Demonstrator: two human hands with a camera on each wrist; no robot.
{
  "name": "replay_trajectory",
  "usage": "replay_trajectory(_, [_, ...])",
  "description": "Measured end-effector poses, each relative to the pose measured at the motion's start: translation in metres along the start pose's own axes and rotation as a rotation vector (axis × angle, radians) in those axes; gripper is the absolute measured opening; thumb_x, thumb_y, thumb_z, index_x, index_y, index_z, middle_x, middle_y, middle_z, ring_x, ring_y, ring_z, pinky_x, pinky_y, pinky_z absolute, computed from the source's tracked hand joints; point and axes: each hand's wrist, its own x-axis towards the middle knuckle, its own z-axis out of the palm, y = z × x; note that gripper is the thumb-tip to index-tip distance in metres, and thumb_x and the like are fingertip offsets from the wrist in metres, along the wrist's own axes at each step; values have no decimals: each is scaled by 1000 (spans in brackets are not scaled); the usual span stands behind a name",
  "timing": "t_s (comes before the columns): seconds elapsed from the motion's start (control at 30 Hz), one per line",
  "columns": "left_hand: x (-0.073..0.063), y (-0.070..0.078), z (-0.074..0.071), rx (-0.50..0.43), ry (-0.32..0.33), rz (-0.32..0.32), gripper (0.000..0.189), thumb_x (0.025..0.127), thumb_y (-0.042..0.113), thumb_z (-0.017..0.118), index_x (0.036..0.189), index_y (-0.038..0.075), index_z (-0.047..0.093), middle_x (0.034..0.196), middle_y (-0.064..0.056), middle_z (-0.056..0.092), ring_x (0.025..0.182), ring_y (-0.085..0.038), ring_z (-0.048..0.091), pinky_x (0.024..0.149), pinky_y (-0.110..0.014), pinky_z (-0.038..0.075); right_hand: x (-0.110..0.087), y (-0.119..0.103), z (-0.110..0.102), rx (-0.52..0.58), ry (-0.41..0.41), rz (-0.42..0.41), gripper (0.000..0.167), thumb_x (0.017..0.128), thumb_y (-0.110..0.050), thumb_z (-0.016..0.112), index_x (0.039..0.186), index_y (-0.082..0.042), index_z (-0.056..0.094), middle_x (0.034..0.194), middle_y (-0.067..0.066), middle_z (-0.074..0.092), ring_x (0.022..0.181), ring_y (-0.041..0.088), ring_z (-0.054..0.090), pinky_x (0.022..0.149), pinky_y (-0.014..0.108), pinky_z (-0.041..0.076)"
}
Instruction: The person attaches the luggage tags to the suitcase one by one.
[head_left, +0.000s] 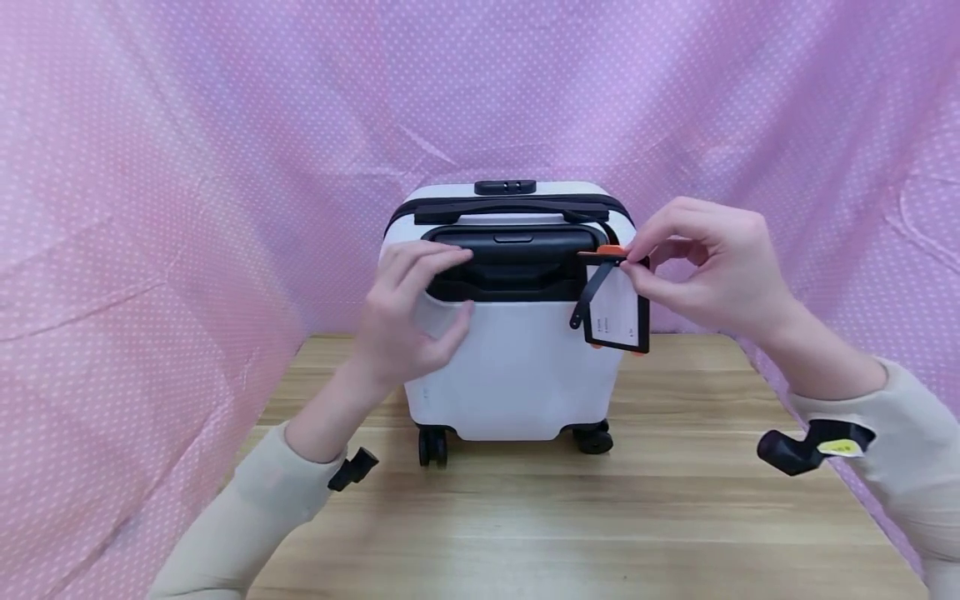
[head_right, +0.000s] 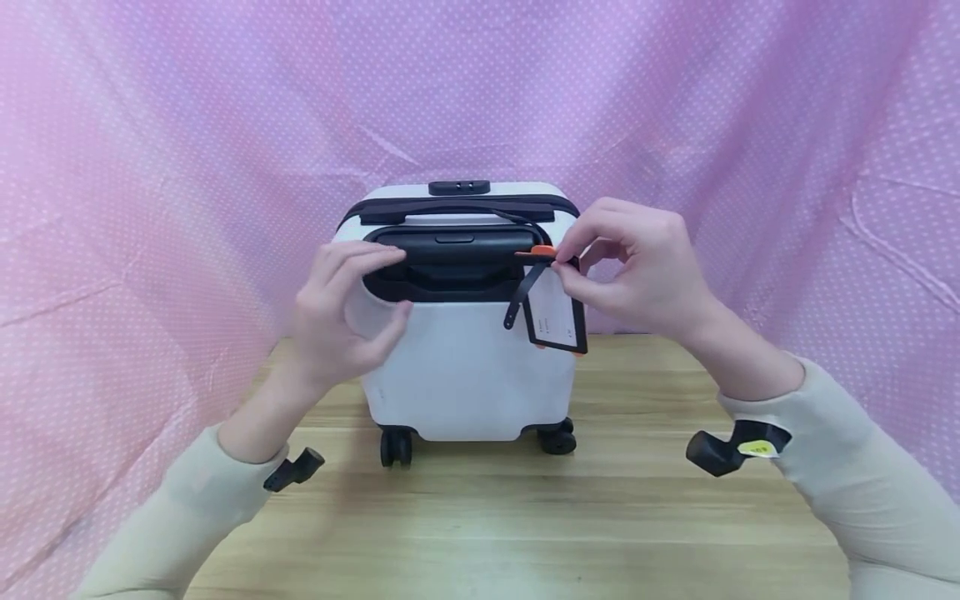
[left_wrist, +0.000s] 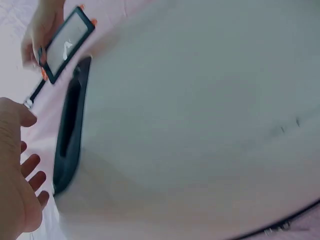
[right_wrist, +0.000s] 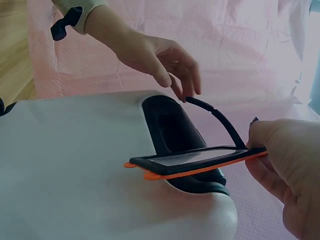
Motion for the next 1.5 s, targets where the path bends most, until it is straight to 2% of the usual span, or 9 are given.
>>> replay_trajectory(0.13, [5,19,11,-95,-89,46,54,80,11,88,130,2,69,125,-16,70,119,-29,66,106,-35,55,2,-3,8,14,21,6,29,67,25,80,83,0,77,83,5,72,77,2,66,74,11,59])
replay_trajectory(0.23, [9,29,22,-155,-143,45,57,81,14,91,132,2,67,127,-15,68,119,-25,68,104,-31,58,2,-6,13,49,30,5,28,68,25,78,83,2,76,81,9,71,77,4,67,73,13,60])
replay_trajectory(0.33, [12,35,33,-186,-164,39,53,85,13,90,132,3,67,125,-14,69,110,-21,69,99,-26,59,2,-9,17,69,23,0,27,69,24,78,84,2,76,81,9,70,77,3,67,72,13,60])
replay_trajectory(0.5, [16,41,45,-220,-141,44,41,89,6,85,127,2,70,112,-11,75,92,-17,73,91,-21,61,-1,-9,22,52,-5,-20,23,72,21,79,85,2,75,82,8,70,79,2,67,72,12,61])
replay_trajectory(0.63, [19,42,48,-271,-107,34,29,91,0,81,120,-1,75,109,-13,81,90,-17,78,90,-20,62,-4,-9,23,39,-17,-26,22,72,20,79,84,1,75,82,8,70,80,2,67,72,13,61])
replay_trajectory(0.8, [24,43,48,-345,-68,-18,19,93,-1,79,112,-3,79,108,-15,82,96,-20,81,87,-20,63,-8,-10,25,33,-24,-33,23,72,19,78,84,0,74,81,7,69,79,2,66,71,12,61])
replay_trajectory(1.0, [27,45,48,-411,-44,-79,15,93,-3,78,108,-3,79,102,-15,82,92,-21,81,83,-22,64,-15,-9,28,11,-32,-47,22,72,18,77,83,-1,73,81,6,68,79,0,66,70,11,60])
replay_trajectory(1.23, [31,47,46,-518,-49,-136,14,94,-6,75,108,-6,77,101,-19,81,89,-22,82,82,-27,66,-21,-8,32,2,-27,-63,21,73,16,76,82,-2,72,82,7,68,79,-1,64,70,10,59])
replay_trajectory(1.5, [35,49,44,-637,-37,-234,12,97,-9,68,109,-10,72,101,-25,78,88,-28,82,85,-33,67,-28,-9,38,-39,-28,-113,19,73,13,74,82,-4,71,84,4,68,78,0,62,70,8,57])
